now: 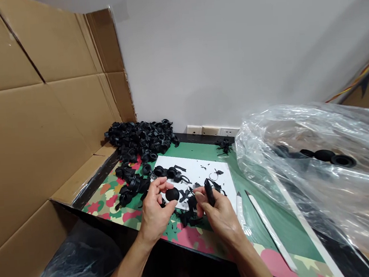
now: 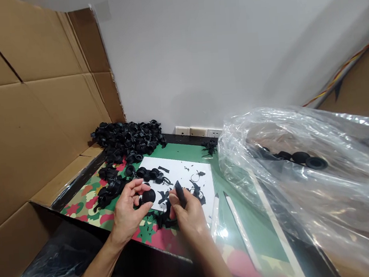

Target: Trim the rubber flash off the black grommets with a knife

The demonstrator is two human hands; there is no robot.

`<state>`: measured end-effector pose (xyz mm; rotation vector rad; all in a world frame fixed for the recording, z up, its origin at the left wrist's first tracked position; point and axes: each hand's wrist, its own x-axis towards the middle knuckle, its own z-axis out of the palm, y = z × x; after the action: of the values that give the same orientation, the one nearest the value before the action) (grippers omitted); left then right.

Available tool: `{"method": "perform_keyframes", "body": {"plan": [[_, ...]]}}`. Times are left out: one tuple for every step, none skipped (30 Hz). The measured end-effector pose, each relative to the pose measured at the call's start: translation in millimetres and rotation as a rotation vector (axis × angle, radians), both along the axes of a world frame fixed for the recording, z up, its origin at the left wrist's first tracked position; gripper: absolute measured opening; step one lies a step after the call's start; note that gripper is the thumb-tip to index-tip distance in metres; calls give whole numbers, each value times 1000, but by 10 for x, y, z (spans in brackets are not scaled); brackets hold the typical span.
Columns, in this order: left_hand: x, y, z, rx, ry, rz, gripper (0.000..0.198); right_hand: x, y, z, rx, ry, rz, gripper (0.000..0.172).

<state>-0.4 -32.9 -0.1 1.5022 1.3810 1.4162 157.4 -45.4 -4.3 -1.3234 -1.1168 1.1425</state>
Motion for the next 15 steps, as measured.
{"method": "perform_keyframes", "body": {"plan": [[28,-27,9,6,14,-6,53,-15,-5,2,14,-2,26,38],[59,-55,20,12,34,-22,52,-28,-8,3,35,-10,60,38],[89,-76,34,17,61,-58,52,-34,-8,4,62,-23,99,37],[112,-83,52,26,93,-108,52,-31,-4,6,88,-38,132,35],[124,-69,77,31,132,-173,52,-14,3,13,109,-56,145,33],[122,-29,109,35,178,-234,52,17,12,25,120,-77,128,32],[105,37,148,37,220,-263,52,66,22,45,123,-103,85,33],[78,129,192,67,257,-249,50,131,33,74,122,-138,28,34],[46,240,239,141,297,-206,44,212,44,114,124,-186,-30,35],[14,362,284,207,378,-176,36,309,58,164,137,-244,-82,34],[-12,484,323,261,493,-159,27,422,75,224,158,-306,-122,33],[-32,592,355,276,623,-130,21,550,96,295,185,-360,-159,32],[-48,676,377,248,765,-104,17,695,120,378,217,-419,-213,31],[-64,730,390,203,902,-103,16,855,145,472,242,-465,-284,31],[-86,750,395,171,1011,-106,18,1028,170,578,259,-505,-371,31]]}}
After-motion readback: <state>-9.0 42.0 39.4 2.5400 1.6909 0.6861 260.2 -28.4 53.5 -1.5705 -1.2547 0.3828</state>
